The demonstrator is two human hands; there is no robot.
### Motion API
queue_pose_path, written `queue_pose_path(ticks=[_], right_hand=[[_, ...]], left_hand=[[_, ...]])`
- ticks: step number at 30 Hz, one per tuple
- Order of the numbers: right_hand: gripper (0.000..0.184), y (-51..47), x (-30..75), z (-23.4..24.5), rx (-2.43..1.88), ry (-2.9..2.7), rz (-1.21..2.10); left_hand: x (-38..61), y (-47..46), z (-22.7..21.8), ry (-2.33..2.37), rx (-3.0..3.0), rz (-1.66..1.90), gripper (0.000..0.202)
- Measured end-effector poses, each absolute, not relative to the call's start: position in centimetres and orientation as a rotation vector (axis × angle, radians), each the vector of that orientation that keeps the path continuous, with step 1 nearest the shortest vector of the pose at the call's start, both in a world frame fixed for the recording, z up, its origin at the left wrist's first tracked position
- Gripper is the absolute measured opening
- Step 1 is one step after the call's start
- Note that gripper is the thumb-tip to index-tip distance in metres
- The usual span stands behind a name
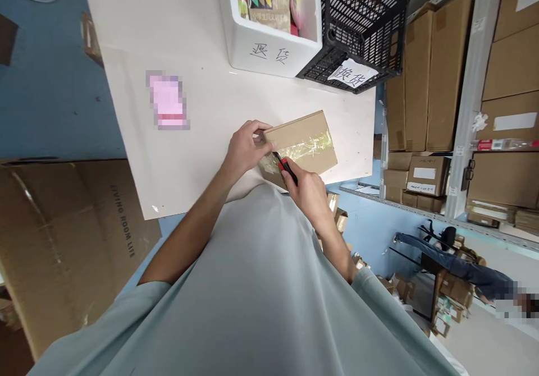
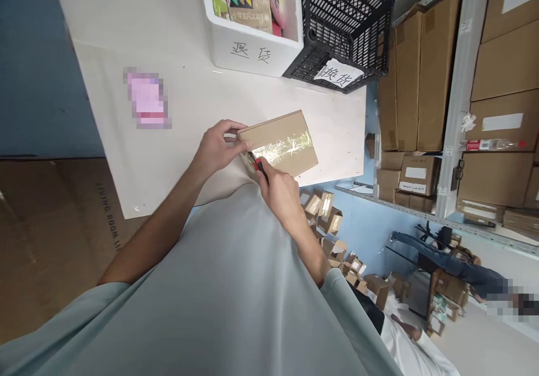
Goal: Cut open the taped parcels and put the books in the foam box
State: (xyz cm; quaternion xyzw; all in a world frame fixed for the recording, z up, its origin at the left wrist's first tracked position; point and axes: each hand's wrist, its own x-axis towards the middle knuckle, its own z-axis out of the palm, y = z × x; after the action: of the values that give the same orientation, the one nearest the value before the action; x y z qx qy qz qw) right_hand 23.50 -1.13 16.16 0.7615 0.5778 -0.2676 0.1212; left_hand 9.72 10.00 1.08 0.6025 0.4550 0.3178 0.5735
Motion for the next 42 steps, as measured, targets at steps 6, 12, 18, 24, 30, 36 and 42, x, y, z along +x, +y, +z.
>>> queue_pose_path(ticks=[6, 12, 18, 24, 30, 36, 42], right_hand=[[0.049, 0.5, 21.6, 17.5, 2.075, 1.553, -0.691], [0.048, -0.3, 21.3, 18.4, 1.965, 1.448, -0.655], [0.048, -1.2, 21.5, 18.1, 1.928, 1.485, -0.647], [0.054, -2.6, 22.3, 17.1, 1.885, 1.545, -0.72], [0.054, -3.9, 25.3, 16.3, 1.798, 1.63, -0.812], [0.061, -5.0, 28.6, 16.1, 1.69, 1.764, -0.896], [0.052, -6.5, 34.4, 16.5, 1.765, 1.956, -1.063]], left_hand=[[9.8, 9.4, 0.6, 1.079, 1.394, 0.782, 0.034], [10.0, 8.7, 0.9, 1.111, 1.348, 0.766, 0.035], [10.0, 8.0, 1.3, 1.149, 1.344, 0.808, 0.034], [9.9, 8.1, 1.3, 1.171, 1.33, 0.816, 0.038], [10.2, 6.9, 1.3, 1.205, 1.348, 0.827, 0.039], [10.4, 5.9, 1.1, 1.286, 1.384, 0.83, 0.044], [11.0, 5.4, 1.2, 1.397, 1.423, 0.873, 0.052]])
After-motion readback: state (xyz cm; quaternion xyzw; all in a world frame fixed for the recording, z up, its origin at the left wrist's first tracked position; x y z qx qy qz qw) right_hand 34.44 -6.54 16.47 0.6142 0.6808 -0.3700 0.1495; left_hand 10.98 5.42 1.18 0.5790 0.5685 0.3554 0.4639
